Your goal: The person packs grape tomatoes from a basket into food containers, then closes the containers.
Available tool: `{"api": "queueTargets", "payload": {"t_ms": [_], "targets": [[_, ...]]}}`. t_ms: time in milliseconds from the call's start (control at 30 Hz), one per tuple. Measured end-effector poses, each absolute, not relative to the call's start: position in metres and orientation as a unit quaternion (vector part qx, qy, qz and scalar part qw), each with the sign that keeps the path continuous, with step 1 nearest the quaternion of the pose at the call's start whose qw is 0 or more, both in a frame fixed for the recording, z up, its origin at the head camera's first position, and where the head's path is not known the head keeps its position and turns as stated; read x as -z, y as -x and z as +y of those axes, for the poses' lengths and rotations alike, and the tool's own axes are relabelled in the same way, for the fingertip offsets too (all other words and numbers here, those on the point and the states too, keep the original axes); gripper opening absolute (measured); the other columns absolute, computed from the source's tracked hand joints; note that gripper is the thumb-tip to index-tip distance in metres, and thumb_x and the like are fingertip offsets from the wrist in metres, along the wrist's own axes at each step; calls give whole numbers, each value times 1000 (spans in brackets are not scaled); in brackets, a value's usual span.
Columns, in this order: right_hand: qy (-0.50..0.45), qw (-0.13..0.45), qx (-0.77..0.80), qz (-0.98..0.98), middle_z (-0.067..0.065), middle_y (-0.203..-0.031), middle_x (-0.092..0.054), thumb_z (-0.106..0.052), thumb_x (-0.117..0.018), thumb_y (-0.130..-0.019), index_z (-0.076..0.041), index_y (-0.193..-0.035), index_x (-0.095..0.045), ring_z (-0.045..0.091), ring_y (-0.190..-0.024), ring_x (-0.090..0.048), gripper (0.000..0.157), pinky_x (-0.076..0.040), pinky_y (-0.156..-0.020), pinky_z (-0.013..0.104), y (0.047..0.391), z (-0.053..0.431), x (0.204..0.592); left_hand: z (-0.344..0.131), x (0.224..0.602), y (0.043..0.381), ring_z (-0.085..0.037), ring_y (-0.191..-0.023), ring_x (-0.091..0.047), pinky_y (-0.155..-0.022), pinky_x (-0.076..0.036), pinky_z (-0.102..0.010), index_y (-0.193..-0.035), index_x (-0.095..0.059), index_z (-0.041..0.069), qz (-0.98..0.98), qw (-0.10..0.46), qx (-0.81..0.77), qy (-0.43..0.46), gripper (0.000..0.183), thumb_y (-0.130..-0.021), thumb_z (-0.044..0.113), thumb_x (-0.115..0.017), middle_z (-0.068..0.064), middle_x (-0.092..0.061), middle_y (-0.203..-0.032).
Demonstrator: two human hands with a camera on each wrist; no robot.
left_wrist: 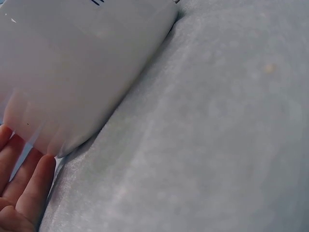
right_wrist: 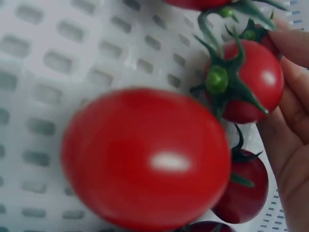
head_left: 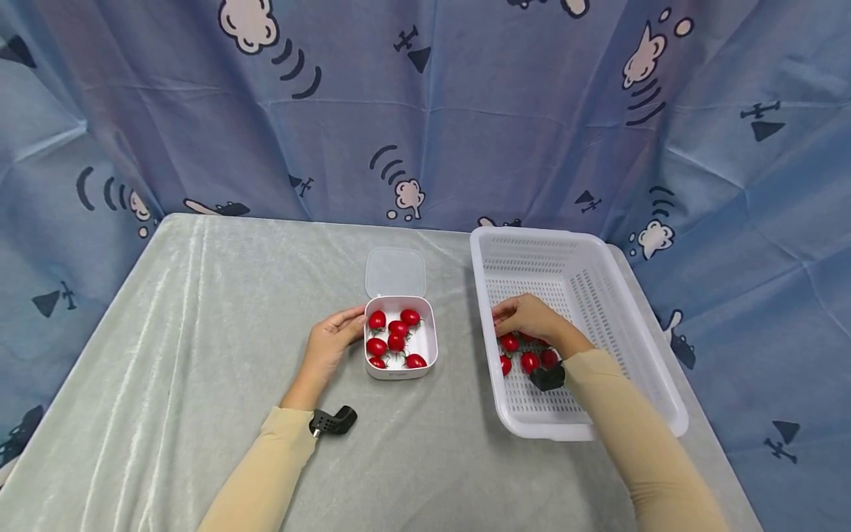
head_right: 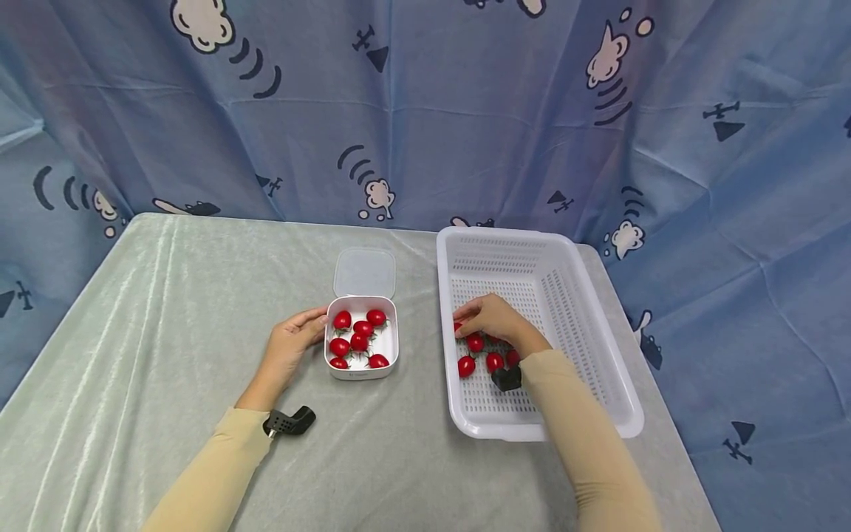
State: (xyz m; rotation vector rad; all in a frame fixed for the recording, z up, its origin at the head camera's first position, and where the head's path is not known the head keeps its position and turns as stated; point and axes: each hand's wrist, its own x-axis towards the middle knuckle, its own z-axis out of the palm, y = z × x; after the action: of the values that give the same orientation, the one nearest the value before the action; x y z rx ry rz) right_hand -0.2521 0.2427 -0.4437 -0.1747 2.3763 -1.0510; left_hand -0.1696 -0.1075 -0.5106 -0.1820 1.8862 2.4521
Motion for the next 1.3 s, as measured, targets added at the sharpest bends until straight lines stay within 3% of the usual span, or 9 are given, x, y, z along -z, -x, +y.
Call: {"api": "queueTargets", "payload": {"t_ms": [267,500,667,1300], "targets": [[57,232,424,874,12,-105,-70,-22,-79,-74,-5,-113,-66,7,-87,-65,44,-53,-81,23,251,252,426,-106,511,168,-13,-92,-67,-83,-53,-23,-117,-60,-5,612,8,-789,54,39,-86,17,-68,-26,-60,-116],[60,187,507,839,-5,-92,-72,-22,-77,-76,-1,-115,-63,7,-87,-65,47,-53,-80,23,243,249,399,-106,511,169,-13,-92,-67,-83,-53,-23,-118,-59,-6,608,7,-792,50,39,-86,16,-67,-27,-60,-116],[72,173,548,815,-10,-91,-71,-16,-75,-78,1,-116,-62,5,-88,-65,44,-53,-78,20,238,243,386,-106,510,169,-12,-92,-67,-83,-53,-23,-117,-59,-6,607,9,-793,53,40,-86,16,-67,-27,-60,-116],[114,163,547,813,-5,-104,-69,-17,-79,-73,-3,-112,-66,9,-102,-61,43,-50,-86,20,223,184,360,-106,512,169,-11,-91,-67,-82,-54,-23,-116,-61,-4,619,4,-784,51,39,-86,19,-68,-23,-62,-114]]}}
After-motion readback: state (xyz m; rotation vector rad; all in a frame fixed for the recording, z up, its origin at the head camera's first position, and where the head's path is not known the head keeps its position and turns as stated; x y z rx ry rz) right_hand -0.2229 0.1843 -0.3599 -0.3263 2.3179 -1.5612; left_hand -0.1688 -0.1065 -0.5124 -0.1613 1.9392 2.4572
